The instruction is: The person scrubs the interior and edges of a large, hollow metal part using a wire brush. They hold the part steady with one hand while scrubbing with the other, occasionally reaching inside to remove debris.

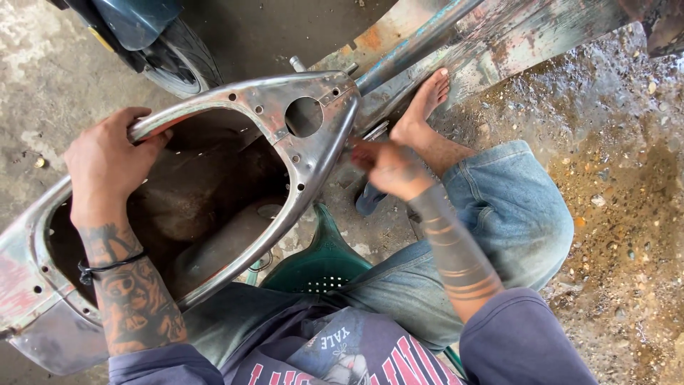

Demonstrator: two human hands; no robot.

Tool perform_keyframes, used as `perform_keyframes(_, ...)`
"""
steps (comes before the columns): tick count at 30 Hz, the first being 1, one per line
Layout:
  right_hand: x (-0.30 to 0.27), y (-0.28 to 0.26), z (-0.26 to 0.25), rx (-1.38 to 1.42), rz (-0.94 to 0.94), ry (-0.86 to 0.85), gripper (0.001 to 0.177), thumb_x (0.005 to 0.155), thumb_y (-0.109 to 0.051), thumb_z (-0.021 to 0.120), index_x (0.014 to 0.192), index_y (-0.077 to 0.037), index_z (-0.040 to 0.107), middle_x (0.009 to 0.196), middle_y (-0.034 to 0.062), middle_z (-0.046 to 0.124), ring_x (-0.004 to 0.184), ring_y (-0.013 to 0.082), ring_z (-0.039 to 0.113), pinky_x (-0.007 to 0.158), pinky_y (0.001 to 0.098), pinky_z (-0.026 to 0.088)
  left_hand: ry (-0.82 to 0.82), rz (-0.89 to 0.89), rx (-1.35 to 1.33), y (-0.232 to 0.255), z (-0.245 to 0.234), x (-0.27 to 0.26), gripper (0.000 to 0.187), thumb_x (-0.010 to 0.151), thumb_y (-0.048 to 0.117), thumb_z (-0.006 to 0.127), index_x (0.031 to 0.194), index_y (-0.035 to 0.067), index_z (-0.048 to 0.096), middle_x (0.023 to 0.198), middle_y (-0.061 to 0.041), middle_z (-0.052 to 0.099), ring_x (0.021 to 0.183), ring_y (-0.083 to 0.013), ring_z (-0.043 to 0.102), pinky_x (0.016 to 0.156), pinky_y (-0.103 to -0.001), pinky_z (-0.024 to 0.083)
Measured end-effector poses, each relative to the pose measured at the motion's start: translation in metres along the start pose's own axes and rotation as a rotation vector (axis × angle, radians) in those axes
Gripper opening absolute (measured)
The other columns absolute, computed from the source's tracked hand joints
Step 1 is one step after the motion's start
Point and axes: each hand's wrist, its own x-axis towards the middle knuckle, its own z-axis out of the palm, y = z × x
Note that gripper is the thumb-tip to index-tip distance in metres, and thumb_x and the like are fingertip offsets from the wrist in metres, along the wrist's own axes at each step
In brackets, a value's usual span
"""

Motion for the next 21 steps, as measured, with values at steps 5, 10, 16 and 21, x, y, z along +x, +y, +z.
perform_keyframes(5, -0.017, 0.001, -0.121, 0.233, 0.462, 0.193, 0.057, 0.095, -0.004, 0.072, 0.150, -0.018, 0.062, 0.097, 0.0035, 0.075, 0.064, 0.0058, 0.057, 0.057, 0.0260, 0.049, -0.023, -0.022, -0.025, 0.001, -0.001, 0.000, 0.042, 0.095, 0.046, 0.078, 0.128, 0.020, 0.076, 0.099, -0.015, 0.075, 0.092, -0.0383, 0.071, 0.079, -0.050, 0.053)
perform_keyframes(10, -0.031, 0.026, -0.150, 0.019, 0.265, 0.638, 0.046, 0.104, -0.006, 0.070, 0.149, -0.007, 0.063, 0.104, 0.0058, 0.075, 0.072, 0.0103, 0.061, 0.064, 0.0298, 0.051, -0.041, -0.021, -0.034, 0.000, -0.001, 0.002, 0.043, 0.094, 0.047, 0.077, 0.128, 0.020, 0.075, 0.098, -0.015, 0.076, 0.094, -0.0381, 0.071, 0.081, -0.050, 0.054)
perform_keyframes(16, -0.015, -0.021, -0.126, -0.320, 0.097, 0.639, 0.043, 0.106, -0.010, 0.068, 0.147, -0.001, 0.061, 0.105, 0.0185, 0.074, 0.088, 0.0249, 0.072, 0.079, 0.0378, 0.058, -0.050, -0.029, -0.068, 0.002, -0.001, 0.004, 0.047, 0.091, 0.048, 0.077, 0.129, 0.020, 0.074, 0.100, -0.016, 0.076, 0.096, -0.0386, 0.071, 0.081, -0.050, 0.053)
perform_keyframes(21, -0.011, -0.009, -0.153, -0.386, 0.005, 0.516, 0.037, 0.107, -0.012, 0.066, 0.144, -0.005, 0.066, 0.107, 0.0197, 0.075, 0.091, 0.0290, 0.074, 0.081, 0.0399, 0.058, -0.049, -0.045, -0.072, 0.001, 0.002, 0.003, 0.049, 0.089, 0.049, 0.078, 0.128, 0.020, 0.074, 0.098, -0.015, 0.076, 0.096, -0.0388, 0.071, 0.082, -0.051, 0.053)
